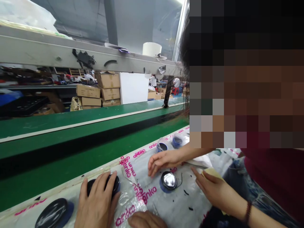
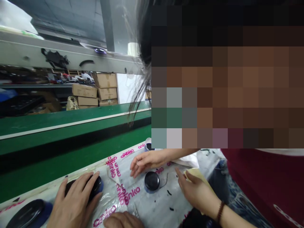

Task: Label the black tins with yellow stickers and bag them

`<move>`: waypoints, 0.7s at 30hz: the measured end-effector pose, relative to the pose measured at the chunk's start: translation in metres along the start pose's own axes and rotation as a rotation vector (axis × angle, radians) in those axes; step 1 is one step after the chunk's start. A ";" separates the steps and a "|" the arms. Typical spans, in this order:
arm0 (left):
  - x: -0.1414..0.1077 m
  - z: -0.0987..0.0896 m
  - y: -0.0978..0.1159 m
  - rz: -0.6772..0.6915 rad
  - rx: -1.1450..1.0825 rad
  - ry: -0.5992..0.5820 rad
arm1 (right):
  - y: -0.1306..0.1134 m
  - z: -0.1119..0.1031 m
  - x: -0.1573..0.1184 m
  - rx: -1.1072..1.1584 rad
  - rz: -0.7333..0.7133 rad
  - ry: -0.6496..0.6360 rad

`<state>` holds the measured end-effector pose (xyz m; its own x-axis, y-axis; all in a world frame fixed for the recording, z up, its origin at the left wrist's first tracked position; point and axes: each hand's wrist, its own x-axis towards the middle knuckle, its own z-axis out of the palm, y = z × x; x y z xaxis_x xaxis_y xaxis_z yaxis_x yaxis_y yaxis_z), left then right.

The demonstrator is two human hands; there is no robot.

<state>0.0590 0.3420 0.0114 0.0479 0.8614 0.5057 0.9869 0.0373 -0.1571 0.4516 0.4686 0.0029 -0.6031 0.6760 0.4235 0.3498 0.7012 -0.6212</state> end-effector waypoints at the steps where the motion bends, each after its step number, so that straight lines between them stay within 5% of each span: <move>1: 0.000 -0.001 0.000 -0.005 -0.003 -0.002 | -0.002 0.000 -0.002 -0.009 -0.010 -0.017; 9: -0.003 0.003 0.004 -0.033 -0.005 0.025 | -0.023 0.078 0.001 -0.006 0.036 -0.073; 16: -0.007 0.006 0.004 -0.011 0.018 0.052 | 0.008 0.032 0.004 0.077 -0.035 -0.159; 21: -0.008 0.005 0.005 -0.009 0.029 0.051 | 0.004 0.036 -0.009 0.071 0.005 -0.105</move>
<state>0.0626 0.3377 0.0022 0.0479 0.8341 0.5496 0.9825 0.0599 -0.1764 0.4331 0.4573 -0.0270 -0.6747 0.6491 0.3514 0.3036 0.6780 -0.6695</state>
